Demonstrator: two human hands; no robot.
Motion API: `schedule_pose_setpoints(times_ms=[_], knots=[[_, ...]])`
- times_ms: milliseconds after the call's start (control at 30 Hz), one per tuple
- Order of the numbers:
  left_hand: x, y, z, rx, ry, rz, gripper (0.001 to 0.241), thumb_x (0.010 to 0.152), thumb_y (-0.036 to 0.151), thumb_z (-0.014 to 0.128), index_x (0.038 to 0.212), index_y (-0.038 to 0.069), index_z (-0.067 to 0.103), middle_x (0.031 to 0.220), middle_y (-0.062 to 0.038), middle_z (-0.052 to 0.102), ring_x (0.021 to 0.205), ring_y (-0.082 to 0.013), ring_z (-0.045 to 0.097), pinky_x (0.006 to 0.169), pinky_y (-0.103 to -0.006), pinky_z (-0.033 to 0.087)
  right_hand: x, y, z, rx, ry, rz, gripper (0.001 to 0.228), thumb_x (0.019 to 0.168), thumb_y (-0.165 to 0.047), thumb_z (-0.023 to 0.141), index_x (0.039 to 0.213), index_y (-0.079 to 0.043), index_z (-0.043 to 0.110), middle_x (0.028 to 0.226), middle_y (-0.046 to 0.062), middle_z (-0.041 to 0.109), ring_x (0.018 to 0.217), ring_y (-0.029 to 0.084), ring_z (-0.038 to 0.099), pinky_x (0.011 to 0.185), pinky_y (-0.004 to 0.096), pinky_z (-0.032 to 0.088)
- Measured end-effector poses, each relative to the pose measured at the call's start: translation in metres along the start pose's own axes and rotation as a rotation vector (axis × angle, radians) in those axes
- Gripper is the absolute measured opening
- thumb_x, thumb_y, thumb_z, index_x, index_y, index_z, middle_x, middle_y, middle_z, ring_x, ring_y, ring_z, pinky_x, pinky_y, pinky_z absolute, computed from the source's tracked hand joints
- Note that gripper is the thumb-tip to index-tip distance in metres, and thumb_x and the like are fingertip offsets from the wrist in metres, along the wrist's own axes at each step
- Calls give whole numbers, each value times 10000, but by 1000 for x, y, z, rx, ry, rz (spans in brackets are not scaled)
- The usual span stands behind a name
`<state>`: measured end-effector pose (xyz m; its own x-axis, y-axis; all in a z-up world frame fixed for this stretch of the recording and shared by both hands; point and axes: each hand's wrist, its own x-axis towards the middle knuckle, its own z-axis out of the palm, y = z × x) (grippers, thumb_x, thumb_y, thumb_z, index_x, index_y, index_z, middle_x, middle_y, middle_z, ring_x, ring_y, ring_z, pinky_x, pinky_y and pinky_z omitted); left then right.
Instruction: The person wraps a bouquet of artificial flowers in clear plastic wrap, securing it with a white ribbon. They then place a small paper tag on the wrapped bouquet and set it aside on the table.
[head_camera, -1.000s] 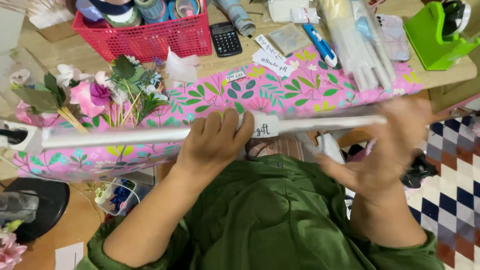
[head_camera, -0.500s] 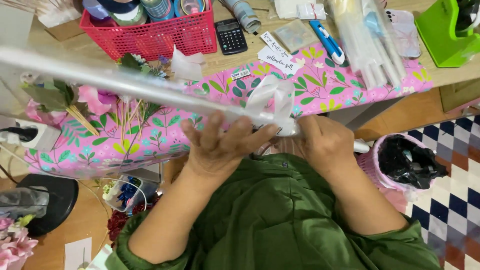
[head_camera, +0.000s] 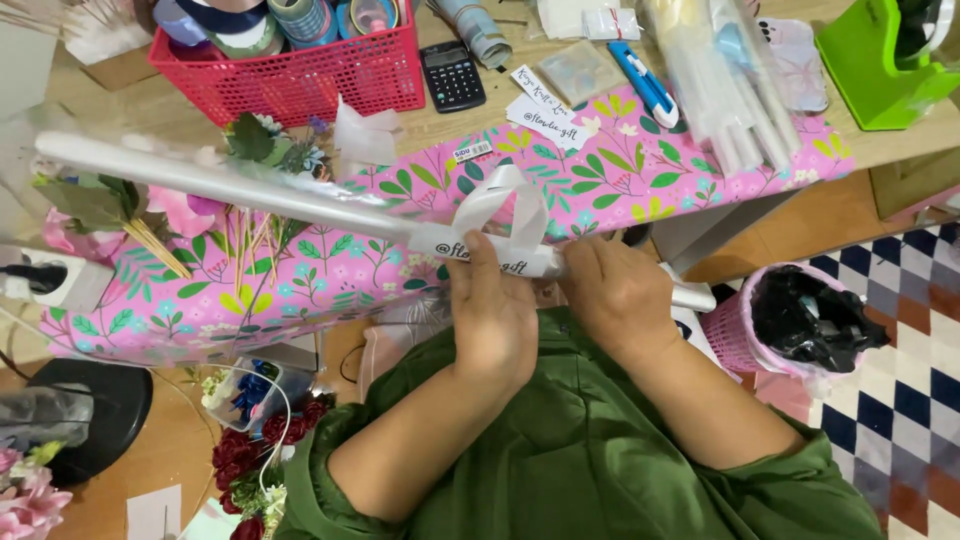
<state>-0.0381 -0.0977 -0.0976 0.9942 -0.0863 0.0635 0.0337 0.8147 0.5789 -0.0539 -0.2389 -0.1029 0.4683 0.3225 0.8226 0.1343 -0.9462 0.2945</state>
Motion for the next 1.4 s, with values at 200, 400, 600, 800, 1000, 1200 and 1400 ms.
schedule_pose_setpoints(times_ms=[200,400,600,800,1000,1200,1400], knots=[[12,9,12,40,212,57,288,1090,387,511,1297,187,502,1107,44,600,1023,-97,612,978,-331,560,-4,-2,-2,193,-135,29,43,871,-151,691,911,-136,684,695,12,523,570,187,595,533,286,524],[36,10,-6,117,246,218,247,1071,354,573,1228,187,481,970,46,590,897,-76,624,829,-243,587,6,0,-17,371,-357,179,203,865,-266,763,1012,-133,721,691,33,601,600,222,669,547,331,554],[41,27,-1,241,134,281,200,1059,270,615,1188,175,496,924,80,563,859,-27,608,783,-218,605,26,7,-33,706,-450,246,629,771,-361,875,1220,35,685,859,198,715,786,338,731,674,446,587],[38,42,1,626,-150,401,284,1015,220,678,1179,99,480,861,73,447,855,-25,495,793,-269,548,17,24,-25,1012,-215,262,892,677,-486,923,1329,44,626,1074,172,726,953,309,732,895,447,568],[24,34,-3,767,-307,275,285,983,146,692,1177,45,509,836,-43,566,838,-88,569,760,-300,534,38,45,-28,1418,67,315,639,812,-253,801,1223,189,590,1092,298,620,943,368,694,871,468,588],[7,41,19,846,-340,-16,331,958,282,635,1191,98,487,871,25,530,726,-83,475,632,-268,435,76,39,-35,1545,69,505,456,918,76,718,1345,78,557,1214,188,618,1109,270,677,982,350,659],[7,45,12,938,-379,-53,343,927,320,645,1173,118,519,908,21,544,789,-107,509,692,-297,442,83,28,-17,1498,18,709,174,926,-45,781,1050,30,685,936,115,693,756,168,678,718,250,620]])
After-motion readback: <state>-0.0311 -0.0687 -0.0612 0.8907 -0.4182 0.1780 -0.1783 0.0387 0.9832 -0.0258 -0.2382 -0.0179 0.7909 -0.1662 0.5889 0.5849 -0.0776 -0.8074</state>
